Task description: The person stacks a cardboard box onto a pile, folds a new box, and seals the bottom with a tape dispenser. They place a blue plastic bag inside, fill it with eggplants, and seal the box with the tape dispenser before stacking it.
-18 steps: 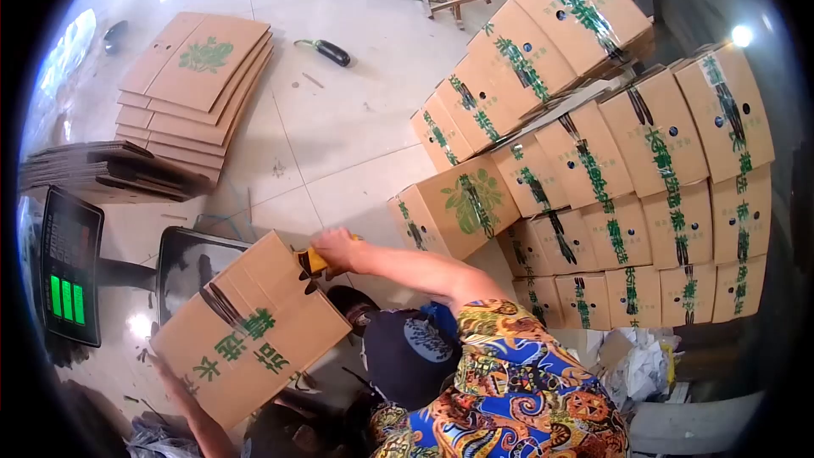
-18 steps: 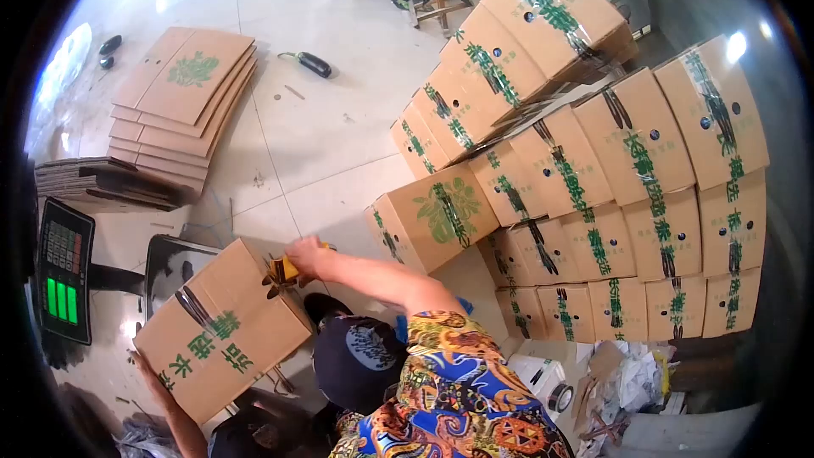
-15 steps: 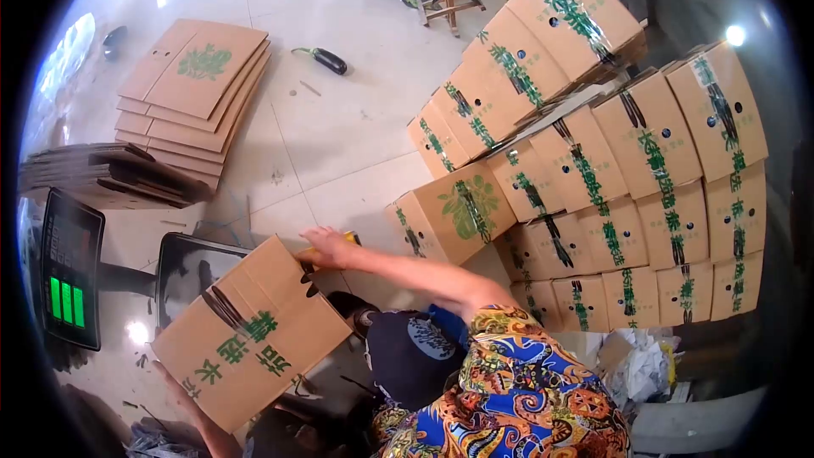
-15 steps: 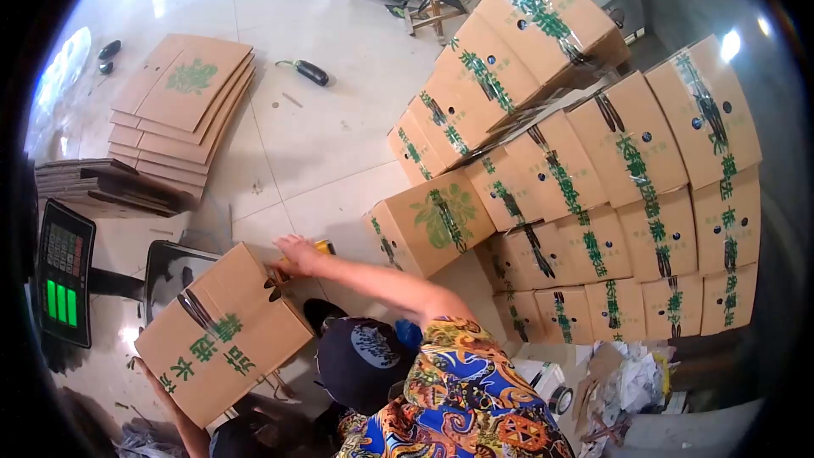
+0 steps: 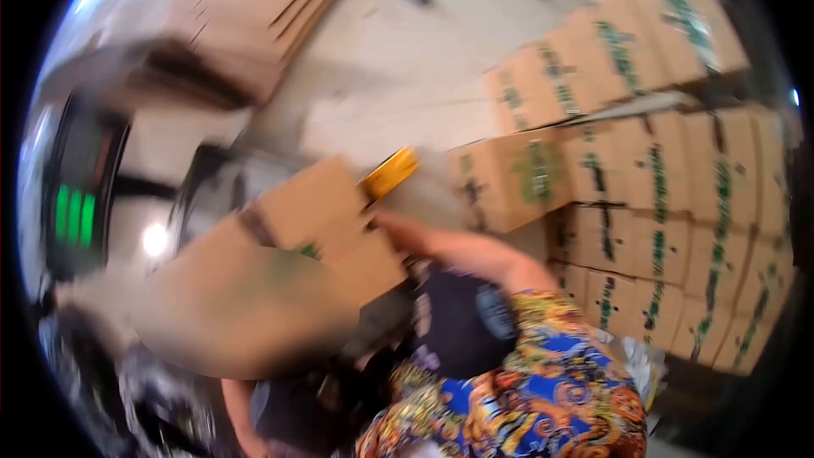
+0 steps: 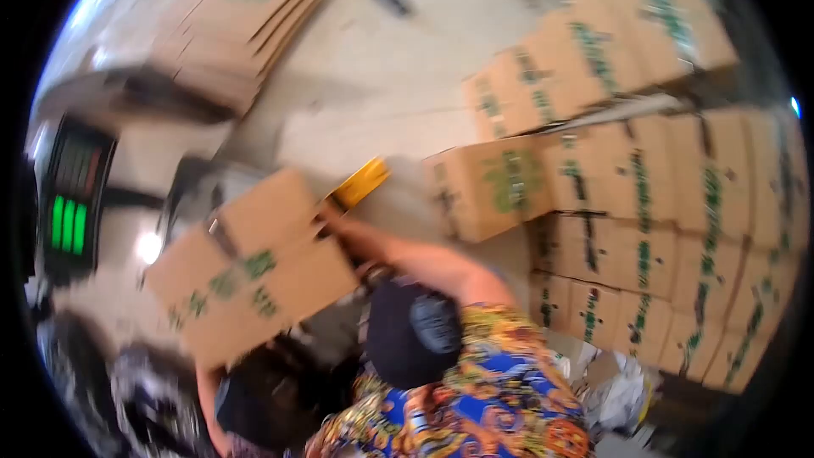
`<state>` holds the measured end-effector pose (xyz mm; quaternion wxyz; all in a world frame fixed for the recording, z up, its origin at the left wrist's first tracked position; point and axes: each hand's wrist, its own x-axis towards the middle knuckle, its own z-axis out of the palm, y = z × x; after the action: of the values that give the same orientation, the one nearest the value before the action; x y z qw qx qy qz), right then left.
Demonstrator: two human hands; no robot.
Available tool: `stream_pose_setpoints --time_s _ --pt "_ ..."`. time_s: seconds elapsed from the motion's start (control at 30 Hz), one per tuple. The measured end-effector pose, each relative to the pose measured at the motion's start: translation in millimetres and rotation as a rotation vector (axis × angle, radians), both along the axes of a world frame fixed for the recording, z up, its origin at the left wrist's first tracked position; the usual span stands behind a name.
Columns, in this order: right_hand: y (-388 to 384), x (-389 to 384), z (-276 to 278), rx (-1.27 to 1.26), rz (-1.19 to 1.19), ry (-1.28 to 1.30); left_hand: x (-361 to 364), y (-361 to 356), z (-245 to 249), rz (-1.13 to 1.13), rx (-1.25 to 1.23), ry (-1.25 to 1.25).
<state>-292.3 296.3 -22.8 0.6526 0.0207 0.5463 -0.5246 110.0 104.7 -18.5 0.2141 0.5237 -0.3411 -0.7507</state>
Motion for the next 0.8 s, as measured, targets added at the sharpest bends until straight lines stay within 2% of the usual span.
stream_pose_setpoints --time_s 0.07,0.13,0.27,0.5,0.6,0.8 --pt "-2 0 35 0.112 -0.001 -0.098 17 12 17 0.035 0.008 -0.006" --pt "-3 -3 77 -0.124 0.125 -0.122 27 24 29 0.069 0.023 -0.017" --pt "-6 -5 132 -0.218 0.321 0.018 38 42 43 0.103 0.044 -0.013" --pt "-51 -3 113 -0.245 0.465 0.25 28 49 40 0.108 0.063 0.023" --pt "-60 -8 111 -0.267 0.451 0.318 13 42 36 0.087 0.052 0.058" --pt "-54 -34 145 -0.395 0.344 0.525 -34 10 21 -0.01 -0.031 0.21"
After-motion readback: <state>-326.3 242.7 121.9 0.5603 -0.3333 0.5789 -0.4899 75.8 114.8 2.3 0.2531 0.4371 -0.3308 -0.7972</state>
